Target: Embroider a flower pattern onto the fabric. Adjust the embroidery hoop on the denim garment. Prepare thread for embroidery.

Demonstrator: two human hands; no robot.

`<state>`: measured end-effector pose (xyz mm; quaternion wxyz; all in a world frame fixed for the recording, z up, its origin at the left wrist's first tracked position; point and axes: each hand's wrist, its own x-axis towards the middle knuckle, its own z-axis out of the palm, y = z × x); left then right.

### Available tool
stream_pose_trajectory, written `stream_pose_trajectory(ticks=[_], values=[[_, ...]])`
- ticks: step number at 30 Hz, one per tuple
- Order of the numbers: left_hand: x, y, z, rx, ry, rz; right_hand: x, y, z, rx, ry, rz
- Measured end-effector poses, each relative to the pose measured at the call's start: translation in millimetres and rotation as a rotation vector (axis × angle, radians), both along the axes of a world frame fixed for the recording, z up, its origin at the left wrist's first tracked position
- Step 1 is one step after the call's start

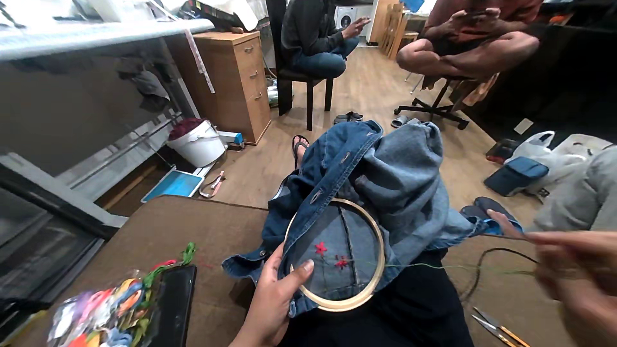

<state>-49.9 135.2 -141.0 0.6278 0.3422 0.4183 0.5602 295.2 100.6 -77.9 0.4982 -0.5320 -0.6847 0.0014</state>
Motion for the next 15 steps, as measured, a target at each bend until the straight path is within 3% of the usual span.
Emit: stream_pose_trajectory(ticks=[3, 6, 15], values=[[3, -1, -2, 0.006, 0.01, 0.017, -78, 8, -23, -0.126, 0.088, 0.268], [5, 0, -4, -0.025, -0.008, 0.032, -132, 20, -51, -0.104, 0.096, 0.432], [8, 4, -12, -0.066, 0.0, 0.087, -160, 36, -78, -0.024, -0.158, 0.311]])
